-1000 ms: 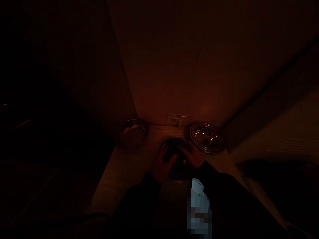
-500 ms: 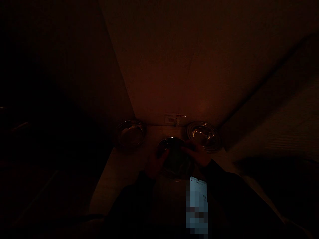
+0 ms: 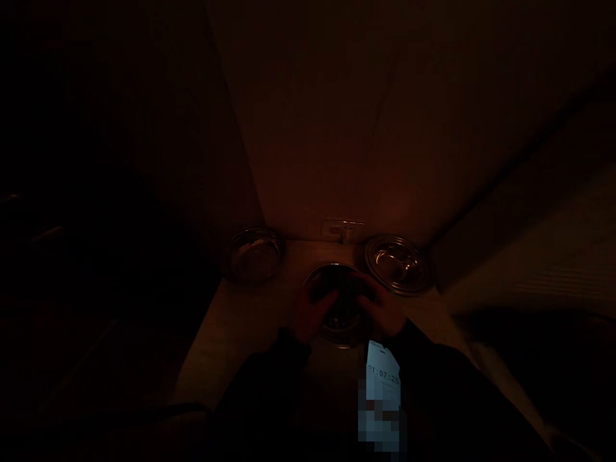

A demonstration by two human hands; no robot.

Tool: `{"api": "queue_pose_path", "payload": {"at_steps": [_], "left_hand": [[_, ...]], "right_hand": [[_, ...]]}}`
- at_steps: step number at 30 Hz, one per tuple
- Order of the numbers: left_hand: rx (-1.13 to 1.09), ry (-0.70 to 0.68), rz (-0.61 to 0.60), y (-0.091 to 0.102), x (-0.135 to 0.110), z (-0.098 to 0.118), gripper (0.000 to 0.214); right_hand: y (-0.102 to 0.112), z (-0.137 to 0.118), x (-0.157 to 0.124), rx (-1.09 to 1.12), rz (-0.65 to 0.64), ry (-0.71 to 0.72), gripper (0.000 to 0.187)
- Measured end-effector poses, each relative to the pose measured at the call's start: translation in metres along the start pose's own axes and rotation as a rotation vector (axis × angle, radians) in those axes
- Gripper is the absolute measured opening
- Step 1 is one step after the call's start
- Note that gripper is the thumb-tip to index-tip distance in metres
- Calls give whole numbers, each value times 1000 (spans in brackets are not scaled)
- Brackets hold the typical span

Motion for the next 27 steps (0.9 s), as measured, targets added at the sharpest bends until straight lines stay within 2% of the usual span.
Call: {"api": "queue_pose_path", "payload": {"at_steps": [4,6,8,11,13,14,17,19,22,27], "left_hand": [[19,-23,-34,-2,2,-2,29],[16,-38,-64,-2,2,-3,28],[35,-56,-38,5,0,-3,27],[155,-63,166,31,-2,-4,25],[231,5,355,50,-4,-11,25],[251,46,376,56,-3,-16,26],[246,101,302,58,5,-32,31],[205,94,247,53,12,-40,34],[118,67,216,45,21,-49,35],[-21,-3,174,40,33,-61,37]], "right_hand": [[-1,-4,4,-134,-115,17,59],[-1,-2,6,-159,-194,-11,53],[4,0,9,-226,-213,-41,45],[22,0,11,-472,-72,-54,38],[27,-4,14,-704,13,-51,39],[25,-6,16,-828,9,-56,40],[3,-5,25,-1185,-131,-129,40],[-14,1,30,-1327,-235,-213,39],[-32,13,32,-1374,-339,-279,41],[-44,20,19,-1372,-507,-190,40]]}}
Point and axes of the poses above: each hand's wrist, its own x-axis towards the middle knuckle, its own y-axis out of the back of the hand, z = x × y, the point moved 4 cm from there along x, towards the middle knuckle, and after that the axes turned 12 degrees about -z, right-handed, at the moved point
